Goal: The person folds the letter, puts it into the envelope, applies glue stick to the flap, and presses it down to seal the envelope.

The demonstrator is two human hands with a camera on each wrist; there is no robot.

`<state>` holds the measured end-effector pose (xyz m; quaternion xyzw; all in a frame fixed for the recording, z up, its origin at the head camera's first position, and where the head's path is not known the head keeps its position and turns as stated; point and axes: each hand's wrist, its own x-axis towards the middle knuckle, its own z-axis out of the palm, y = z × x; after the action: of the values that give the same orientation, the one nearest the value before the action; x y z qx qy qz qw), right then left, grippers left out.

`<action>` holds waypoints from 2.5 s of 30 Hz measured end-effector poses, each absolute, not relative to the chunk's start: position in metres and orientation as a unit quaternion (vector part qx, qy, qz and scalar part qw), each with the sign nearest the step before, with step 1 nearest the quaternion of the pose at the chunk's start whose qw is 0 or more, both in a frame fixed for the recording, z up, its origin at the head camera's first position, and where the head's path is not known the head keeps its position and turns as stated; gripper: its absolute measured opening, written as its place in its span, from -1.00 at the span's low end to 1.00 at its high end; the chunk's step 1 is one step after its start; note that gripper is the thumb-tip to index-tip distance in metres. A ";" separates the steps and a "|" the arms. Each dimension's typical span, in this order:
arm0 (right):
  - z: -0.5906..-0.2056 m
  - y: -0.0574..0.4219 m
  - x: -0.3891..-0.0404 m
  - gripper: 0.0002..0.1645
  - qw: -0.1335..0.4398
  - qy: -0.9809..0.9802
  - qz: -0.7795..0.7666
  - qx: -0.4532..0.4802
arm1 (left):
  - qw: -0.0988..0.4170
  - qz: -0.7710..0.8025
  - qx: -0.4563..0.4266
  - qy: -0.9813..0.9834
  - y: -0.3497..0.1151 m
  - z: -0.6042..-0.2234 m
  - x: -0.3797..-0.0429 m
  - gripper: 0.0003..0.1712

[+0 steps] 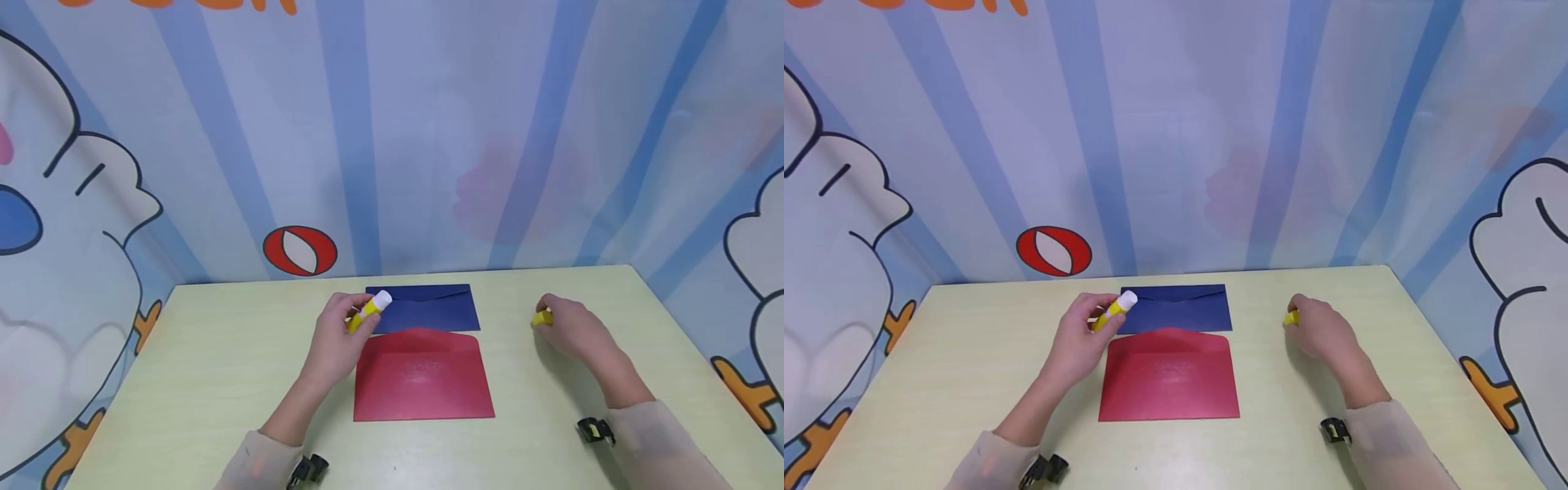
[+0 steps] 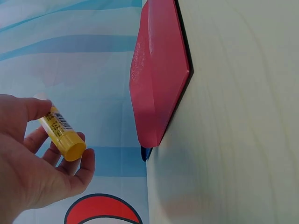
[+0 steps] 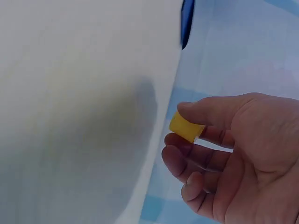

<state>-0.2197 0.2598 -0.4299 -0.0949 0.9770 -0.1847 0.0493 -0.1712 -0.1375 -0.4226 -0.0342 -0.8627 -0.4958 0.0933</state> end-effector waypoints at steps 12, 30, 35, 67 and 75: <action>-0.392 0.198 -0.208 -0.65 0.013 0.940 -0.303 -0.156 | 0.111 -0.479 -0.053 -0.869 -0.132 -0.418 -0.170 -0.52; -0.385 0.118 -0.194 -0.57 -0.038 0.888 -0.391 -0.240 | 0.120 -0.421 -0.093 -0.894 -0.115 -0.411 -0.168 -0.53; -0.388 0.112 -0.191 -0.58 -0.037 0.880 -0.402 -0.249 | 0.123 -0.403 -0.105 -0.901 -0.113 -0.413 -0.166 -0.50; -0.399 0.111 -0.191 -0.59 -0.003 0.870 -0.413 -0.269 | 0.121 -0.366 -0.151 -0.910 -0.109 -0.418 -0.162 -0.49; -0.401 0.111 -0.192 -0.64 0.024 0.869 -0.417 -0.265 | 0.128 -0.350 -0.161 -0.914 -0.109 -0.419 -0.162 -0.53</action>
<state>-0.1918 0.1108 -0.4013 -0.2647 0.8692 -0.4170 0.0239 -0.1616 -0.1086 -0.4189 -0.1611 -0.9140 -0.3496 0.1283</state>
